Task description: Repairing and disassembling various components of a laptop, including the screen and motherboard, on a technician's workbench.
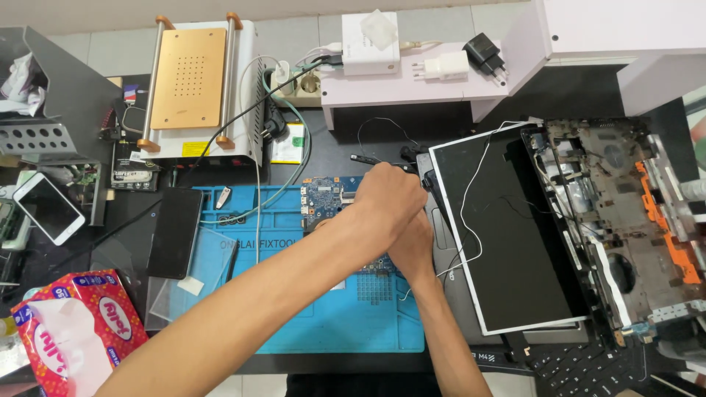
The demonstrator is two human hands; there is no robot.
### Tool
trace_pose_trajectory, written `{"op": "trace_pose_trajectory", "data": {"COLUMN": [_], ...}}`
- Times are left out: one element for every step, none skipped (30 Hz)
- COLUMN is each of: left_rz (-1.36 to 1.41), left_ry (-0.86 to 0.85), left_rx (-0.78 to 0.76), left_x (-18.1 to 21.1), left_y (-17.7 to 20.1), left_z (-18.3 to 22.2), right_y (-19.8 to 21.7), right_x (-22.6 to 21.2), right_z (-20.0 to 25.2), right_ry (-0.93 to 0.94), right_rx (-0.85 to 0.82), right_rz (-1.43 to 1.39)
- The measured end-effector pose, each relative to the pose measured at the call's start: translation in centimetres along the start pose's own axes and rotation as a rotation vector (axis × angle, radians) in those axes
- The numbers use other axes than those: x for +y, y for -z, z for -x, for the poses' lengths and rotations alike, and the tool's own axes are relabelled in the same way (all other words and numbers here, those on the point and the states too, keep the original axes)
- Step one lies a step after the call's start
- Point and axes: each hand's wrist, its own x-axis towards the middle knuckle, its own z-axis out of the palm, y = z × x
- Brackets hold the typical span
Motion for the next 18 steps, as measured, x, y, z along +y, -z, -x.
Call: {"op": "trace_pose_trajectory", "data": {"left_rz": [0.001,0.003,0.004,0.005,0.002,-0.002,0.0,0.005,0.008,0.007,0.006,0.005,0.004,-0.012,-0.026,-0.025,-0.031,-0.037], "left_ry": [0.002,-0.012,-0.025,-0.023,-0.024,-0.025,-0.025,-0.011,0.004,0.002,0.013,0.023,0.023,0.013,0.001,-0.001,-0.015,-0.029], "left_rx": [0.001,0.024,0.047,0.047,0.046,0.045,0.044,0.015,-0.012,-0.011,-0.044,-0.077,-0.075,-0.053,-0.033,-0.035,0.005,0.044], "left_x": [-0.1,-0.1,-0.2,-0.2,-0.2,-0.3,-0.1,0.1,0.2,0.4,0.5,0.6,0.7,0.7,0.9,0.9,0.7,0.7], "left_y": [0.2,0.3,0.5,0.6,0.8,1.0,1.2,1.5,1.8,1.8,1.9,1.9,1.6,1.3,0.9,0.7,0.5,0.3], "left_z": [0.1,0.2,0.4,0.4,0.3,0.2,0.3,0.3,0.2,0.2,0.2,0.2,0.1,0.0,0.0,-0.1,-0.1,-0.1], "right_y": [0.0,0.1,0.1,0.3,0.5,0.7,0.6,0.6,0.6,0.3,0.1,-0.2,-0.2,-0.3,-0.3,-0.2,-0.1,-0.1], "right_x": [-0.1,-0.3,-0.4,-0.9,-1.3,-1.7,-1.7,-1.7,-1.7,-1.2,-0.7,-0.2,-0.1,0.1,0.2,0.0,-0.2,-0.4], "right_z": [-0.1,-0.1,-0.1,-0.2,-0.4,-0.5,-0.4,-0.2,-0.2,0.0,0.2,0.4,0.4,0.3,0.5,0.5,0.4,0.4], "right_ry": [0.001,-0.006,-0.013,-0.011,-0.022,-0.032,-0.034,-0.04,-0.044,-0.044,-0.014,0.016,0.017,0.033,0.045,0.043,0.05,0.058], "right_rx": [-0.002,-0.007,-0.013,-0.015,-0.012,-0.01,-0.011,-0.011,-0.009,-0.007,0.0,0.006,0.008,0.007,0.004,0.004,0.001,-0.001], "right_rz": [0.0,0.002,0.003,0.002,-0.017,-0.037,-0.036,-0.041,-0.047,-0.046,-0.026,-0.006,-0.006,-0.008,-0.009,-0.009,-0.03,-0.05]}}
